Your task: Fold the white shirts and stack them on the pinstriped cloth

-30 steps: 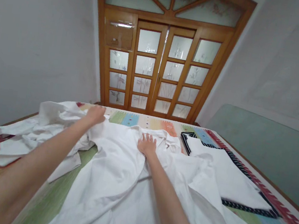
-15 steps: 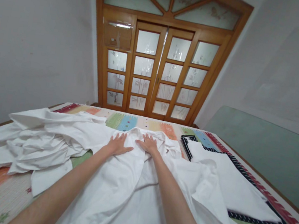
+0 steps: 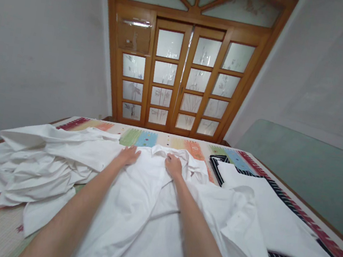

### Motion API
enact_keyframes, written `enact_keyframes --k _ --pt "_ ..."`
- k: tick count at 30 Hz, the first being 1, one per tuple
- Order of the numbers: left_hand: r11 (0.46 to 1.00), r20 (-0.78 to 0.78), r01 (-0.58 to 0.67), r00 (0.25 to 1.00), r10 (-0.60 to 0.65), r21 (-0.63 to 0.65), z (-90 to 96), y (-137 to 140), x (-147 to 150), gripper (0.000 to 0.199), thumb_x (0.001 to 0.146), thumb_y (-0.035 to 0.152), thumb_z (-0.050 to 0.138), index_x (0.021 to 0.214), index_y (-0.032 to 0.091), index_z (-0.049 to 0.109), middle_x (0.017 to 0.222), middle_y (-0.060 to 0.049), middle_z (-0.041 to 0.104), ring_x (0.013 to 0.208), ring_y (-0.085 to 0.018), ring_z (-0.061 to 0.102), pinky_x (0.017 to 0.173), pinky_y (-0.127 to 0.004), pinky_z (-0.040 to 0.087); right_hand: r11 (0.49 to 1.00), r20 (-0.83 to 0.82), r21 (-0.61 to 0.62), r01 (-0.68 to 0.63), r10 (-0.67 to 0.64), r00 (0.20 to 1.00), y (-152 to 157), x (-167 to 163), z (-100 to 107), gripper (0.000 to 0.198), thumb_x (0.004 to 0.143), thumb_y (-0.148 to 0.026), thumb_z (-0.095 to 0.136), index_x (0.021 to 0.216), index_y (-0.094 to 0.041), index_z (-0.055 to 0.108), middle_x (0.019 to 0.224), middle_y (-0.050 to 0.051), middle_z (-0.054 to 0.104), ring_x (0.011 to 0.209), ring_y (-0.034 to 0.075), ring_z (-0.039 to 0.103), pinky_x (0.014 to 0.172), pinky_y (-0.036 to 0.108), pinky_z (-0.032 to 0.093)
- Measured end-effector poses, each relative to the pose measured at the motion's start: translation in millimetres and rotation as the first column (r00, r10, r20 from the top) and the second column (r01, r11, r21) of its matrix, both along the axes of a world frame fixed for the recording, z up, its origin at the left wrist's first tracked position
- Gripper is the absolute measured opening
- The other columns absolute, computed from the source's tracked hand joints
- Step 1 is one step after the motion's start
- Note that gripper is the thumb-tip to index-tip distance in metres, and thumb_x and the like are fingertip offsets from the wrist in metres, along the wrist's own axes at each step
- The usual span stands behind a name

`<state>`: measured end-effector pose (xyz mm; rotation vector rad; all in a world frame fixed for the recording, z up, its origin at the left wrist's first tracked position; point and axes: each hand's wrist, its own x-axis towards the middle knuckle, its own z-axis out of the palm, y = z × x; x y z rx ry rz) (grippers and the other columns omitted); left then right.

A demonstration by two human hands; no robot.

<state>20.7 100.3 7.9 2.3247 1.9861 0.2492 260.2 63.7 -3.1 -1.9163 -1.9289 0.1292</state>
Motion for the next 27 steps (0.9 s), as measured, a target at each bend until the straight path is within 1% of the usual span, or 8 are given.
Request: enact_keyframes --k 3,7,9,11,15,20,24,27 --pt "0.999 0.008 -0.033 0.999 0.032 0.037 -1.6 0 -7 0.057 0.093 0.046 0.034 0.138 0.012 0.047 0.147 -0.019 0.046 0.137 -0.032 0.041 0.109 -0.044 0.034 0.997 -0.007 0.072 -0.001 0.001 1.0 -2 -1 -3 0.052 0.093 -0.018 0.039 0.144 -0.018 0.044 0.134 0.011 0.06 0.121 0.022 0.054 0.106 0.034 0.034" --pt "0.977 0.057 -0.045 0.998 0.034 0.207 -2.7 -3 -15 0.05 0.091 0.046 0.042 0.124 0.012 0.058 0.13 -0.017 0.06 0.124 -0.029 0.052 0.106 -0.039 0.038 0.976 0.051 0.167 -0.141 0.134 0.99 -8 -6 -2 0.072 0.085 -0.004 0.037 0.152 -0.027 0.029 0.148 0.007 0.047 0.129 0.019 0.047 0.106 0.034 0.034" --pt "0.958 0.073 -0.048 0.997 0.028 0.283 -1.3 -3 -17 0.048 0.09 0.05 0.044 0.113 0.014 0.065 0.119 -0.016 0.065 0.116 -0.03 0.056 0.103 -0.041 0.041 0.965 0.088 0.177 -0.196 0.183 0.979 -11 -9 -1 0.074 0.082 0.0 0.038 0.15 -0.029 0.035 0.152 0.005 0.041 0.133 0.018 0.042 0.107 0.032 0.034" --pt "0.948 0.092 -0.052 0.996 0.024 0.315 1.7 -1 -17 0.048 0.091 0.052 0.04 0.104 0.016 0.069 0.112 -0.015 0.066 0.112 -0.03 0.057 0.101 -0.042 0.042 0.966 0.105 0.15 -0.211 0.197 0.975 -14 -11 2 0.066 0.084 -0.003 0.038 0.144 -0.028 0.043 0.151 0.004 0.043 0.134 0.018 0.041 0.107 0.033 0.034" --pt "0.947 0.13 -0.078 0.991 0.038 0.312 9.0 3 -17 0.041 0.092 0.044 0.038 0.093 0.017 0.07 0.105 -0.013 0.069 0.108 -0.028 0.059 0.099 -0.04 0.043 0.985 0.097 0.076 -0.157 0.149 0.984 -17 -15 8 0.046 0.092 -0.016 0.037 0.135 -0.023 0.052 0.144 0.007 0.051 0.131 0.019 0.042 0.108 0.033 0.033" --pt "0.96 0.203 -0.113 0.977 0.062 0.255 12.8 -2 -16 0.039 0.093 0.042 0.037 0.102 0.016 0.064 0.106 -0.013 0.071 0.104 -0.027 0.062 0.094 -0.037 0.044 1.0 0.054 0.002 -0.029 0.029 0.998 -16 -16 13 0.044 0.096 -0.029 0.034 0.133 -0.012 0.051 0.136 0.014 0.056 0.127 0.022 0.046 0.106 0.032 0.033" --pt "0.941 0.186 -0.162 0.977 0.109 0.298 12.2 -8 -13 0.033 0.094 0.038 0.037 0.104 0.018 0.062 0.11 -0.013 0.07 0.111 -0.03 0.059 0.098 -0.042 0.039 0.999 0.076 -0.035 0.01 -0.007 0.997 -16 -17 13 0.048 0.096 -0.032 0.035 0.137 -0.012 0.048 0.147 0.014 0.046 0.135 0.024 0.038 0.111 0.035 0.026" --pt "0.931 0.151 -0.18 0.979 0.138 0.317 11.5 -11 -12 0.029 0.092 0.034 0.039 0.105 0.019 0.06 0.112 -0.015 0.068 0.114 -0.031 0.057 0.099 -0.044 0.036 0.999 0.077 -0.029 0.024 -0.022 0.997 -16 -17 13 0.049 0.094 -0.033 0.037 0.137 -0.011 0.048 0.146 0.015 0.047 0.134 0.026 0.04 0.11 0.035 0.025"
